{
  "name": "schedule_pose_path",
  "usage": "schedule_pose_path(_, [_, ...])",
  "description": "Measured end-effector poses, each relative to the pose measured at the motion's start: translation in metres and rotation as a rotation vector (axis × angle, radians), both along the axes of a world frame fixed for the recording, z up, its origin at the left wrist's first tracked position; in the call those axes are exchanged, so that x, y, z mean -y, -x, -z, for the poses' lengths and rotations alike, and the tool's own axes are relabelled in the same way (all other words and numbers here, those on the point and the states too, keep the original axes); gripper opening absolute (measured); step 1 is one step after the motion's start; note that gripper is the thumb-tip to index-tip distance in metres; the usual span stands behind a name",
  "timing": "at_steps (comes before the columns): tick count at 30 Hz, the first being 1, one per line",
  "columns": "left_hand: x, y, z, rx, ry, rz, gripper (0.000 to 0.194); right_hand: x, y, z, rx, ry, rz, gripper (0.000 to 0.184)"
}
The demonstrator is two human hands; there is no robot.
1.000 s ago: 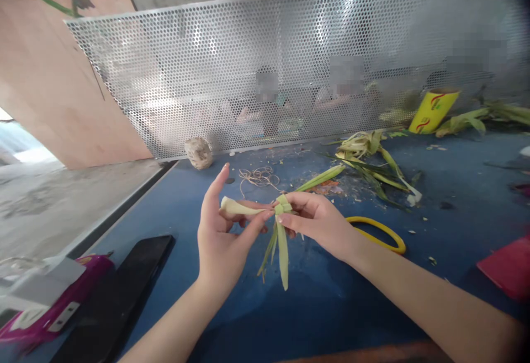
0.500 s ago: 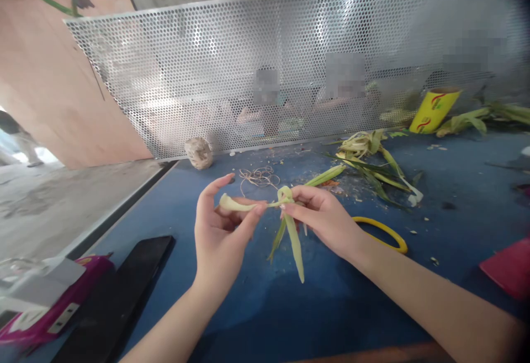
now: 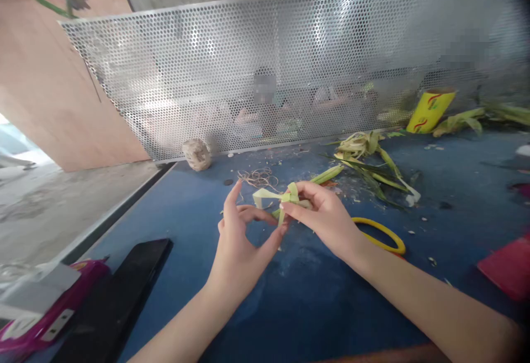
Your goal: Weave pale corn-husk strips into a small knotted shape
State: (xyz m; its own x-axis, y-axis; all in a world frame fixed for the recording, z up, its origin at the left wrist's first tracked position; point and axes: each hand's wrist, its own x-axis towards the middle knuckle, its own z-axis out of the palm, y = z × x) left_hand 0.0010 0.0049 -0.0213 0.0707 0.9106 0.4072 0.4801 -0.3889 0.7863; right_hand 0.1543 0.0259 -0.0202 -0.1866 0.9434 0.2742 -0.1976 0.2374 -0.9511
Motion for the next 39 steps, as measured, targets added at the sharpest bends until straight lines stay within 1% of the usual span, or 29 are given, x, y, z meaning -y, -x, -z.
schedule_pose_path(2, [0.001,0.000,0.000,-0.057,0.013,0.004,0.092,0.002,0.002,-0.001,-0.014,0.013,-0.013,0.009])
schedule_pose_path(3, [0.001,0.000,0.000,-0.041,0.039,0.014,0.095,0.002,0.002,-0.001,-0.021,0.019,-0.010,0.009])
schedule_pose_path(5, [0.001,-0.001,0.000,0.065,0.101,0.052,0.097,0.003,0.003,-0.002,-0.043,0.031,0.006,0.008])
schedule_pose_path(8, [0.000,-0.002,-0.001,0.280,0.197,0.097,0.091,0.002,0.003,-0.003,-0.083,0.049,0.017,0.007])
schedule_pose_path(10, [0.000,-0.003,-0.002,0.362,0.233,0.111,0.090,0.001,0.003,-0.002,-0.100,0.054,0.016,0.006])
schedule_pose_path(11, [0.000,-0.003,-0.002,0.370,0.236,0.116,0.091,0.001,0.003,-0.001,-0.106,0.055,0.016,0.006])
schedule_pose_path(15, [0.000,-0.001,-0.003,0.285,0.236,0.108,0.097,-0.002,0.003,0.005,-0.157,0.067,0.056,0.008])
schedule_pose_path(17, [0.000,0.000,-0.003,0.238,0.254,0.093,0.099,-0.004,0.004,0.008,-0.188,0.090,0.082,0.010])
schedule_pose_path(19, [0.001,-0.001,-0.002,0.205,0.267,0.105,0.101,-0.005,0.005,0.009,-0.198,0.116,0.101,0.011])
schedule_pose_path(21, [0.002,-0.003,0.000,0.180,0.270,0.128,0.102,-0.005,0.005,0.009,-0.201,0.131,0.100,0.012])
schedule_pose_path(24, [0.006,-0.007,0.003,0.157,0.240,0.117,0.101,-0.006,0.004,0.008,-0.220,0.147,0.077,0.014])
schedule_pose_path(26, [0.008,-0.007,0.004,0.114,0.177,0.068,0.096,-0.006,0.002,0.006,-0.181,0.133,0.067,0.016])
schedule_pose_path(28, [0.008,-0.004,0.004,-0.012,0.049,-0.020,0.081,-0.005,0.000,0.003,-0.069,0.079,0.076,0.017])
schedule_pose_path(29, [0.007,-0.001,0.004,-0.100,-0.050,-0.084,0.070,-0.004,-0.001,0.002,0.002,0.030,0.090,0.017])
schedule_pose_path(30, [0.006,0.003,0.003,-0.207,-0.159,-0.138,0.063,-0.003,-0.002,0.001,0.077,-0.030,0.106,0.017])
schedule_pose_path(32, [0.003,0.010,-0.001,-0.276,-0.420,-0.302,0.060,-0.001,-0.003,-0.002,0.204,-0.138,0.116,0.015])
schedule_pose_path(33, [0.001,0.013,-0.002,-0.288,-0.520,-0.341,0.060,0.000,-0.003,-0.003,0.245,-0.172,0.099,0.014])
schedule_pose_path(34, [0.000,0.015,-0.003,-0.295,-0.585,-0.327,0.054,0.001,-0.003,-0.003,0.270,-0.188,0.071,0.014])
schedule_pose_path(35, [-0.001,0.016,-0.004,-0.305,-0.606,-0.277,0.045,0.002,-0.003,-0.004,0.281,-0.182,0.033,0.014])
schedule_pose_path(36, [-0.001,0.016,-0.004,-0.314,-0.565,-0.199,0.034,0.003,-0.003,-0.004,0.273,-0.159,-0.007,0.014])
schedule_pose_path(37, [0.000,0.015,-0.003,-0.337,-0.469,-0.108,0.023,0.003,-0.003,-0.005,0.256,-0.133,-0.046,0.014])
schedule_pose_path(38, [0.000,0.014,-0.003,-0.315,-0.361,-0.024,0.016,0.004,-0.003,-0.005,0.239,-0.107,-0.085,0.015])
schedule_pose_path(39, [0.001,0.012,-0.002,-0.244,-0.269,0.056,0.019,0.004,-0.004,-0.005,0.228,-0.082,-0.123,0.016])
